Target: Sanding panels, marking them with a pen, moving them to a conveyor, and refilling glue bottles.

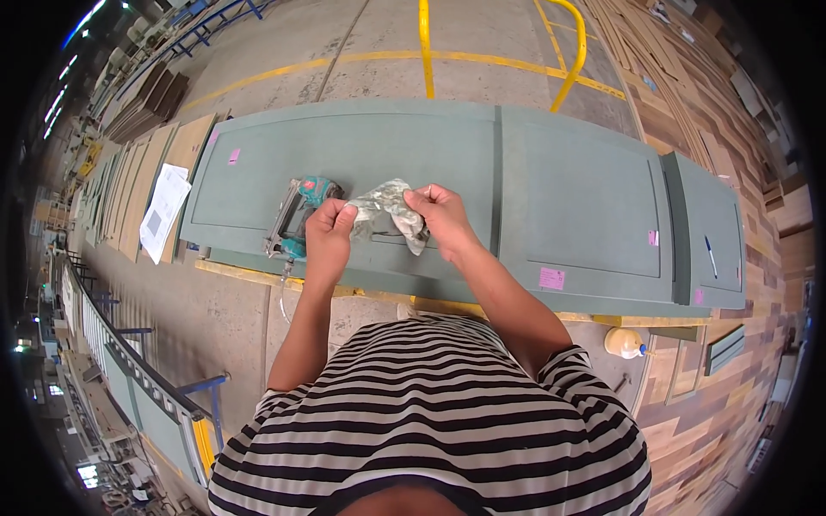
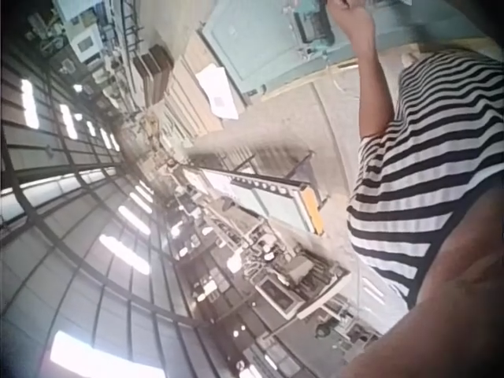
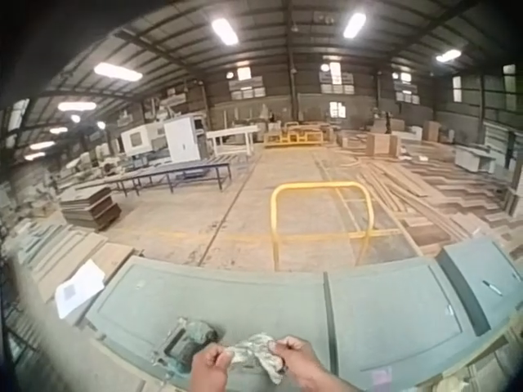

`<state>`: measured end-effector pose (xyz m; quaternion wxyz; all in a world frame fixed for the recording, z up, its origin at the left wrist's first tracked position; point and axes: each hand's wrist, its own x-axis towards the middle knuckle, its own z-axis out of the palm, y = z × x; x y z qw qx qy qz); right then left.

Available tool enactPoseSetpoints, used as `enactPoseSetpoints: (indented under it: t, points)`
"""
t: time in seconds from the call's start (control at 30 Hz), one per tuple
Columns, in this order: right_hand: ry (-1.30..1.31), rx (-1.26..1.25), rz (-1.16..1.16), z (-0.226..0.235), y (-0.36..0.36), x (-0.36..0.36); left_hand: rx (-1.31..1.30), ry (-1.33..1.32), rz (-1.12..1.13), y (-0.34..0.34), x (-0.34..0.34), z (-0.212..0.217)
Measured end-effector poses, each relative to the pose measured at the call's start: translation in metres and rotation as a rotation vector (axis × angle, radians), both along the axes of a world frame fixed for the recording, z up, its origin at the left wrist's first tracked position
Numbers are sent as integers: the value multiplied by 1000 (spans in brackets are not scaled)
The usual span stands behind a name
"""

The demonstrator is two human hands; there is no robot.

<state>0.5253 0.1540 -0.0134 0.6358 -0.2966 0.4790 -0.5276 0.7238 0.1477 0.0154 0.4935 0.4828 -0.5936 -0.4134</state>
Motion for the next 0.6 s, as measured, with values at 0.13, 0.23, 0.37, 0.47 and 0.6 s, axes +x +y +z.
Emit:
enactPoseSetpoints:
  t: [0.13, 0.23, 0.37, 0.47, 0.6]
  points:
    - [174, -84, -77, -3, 11, -6, 209, 20, 71, -3, -3, 6]
    - [299, -173, -7, 14, 26, -7, 159, -67, 48, -1, -5, 15]
    - [580, -368, 246, 32, 32, -12, 69, -67, -29, -2, -4, 12]
    - [517, -293, 293, 38, 36, -7, 58, -55, -1, 1, -8, 21]
    - [584, -329, 337, 44, 34, -1, 37, -81, -97, 11, -16, 34]
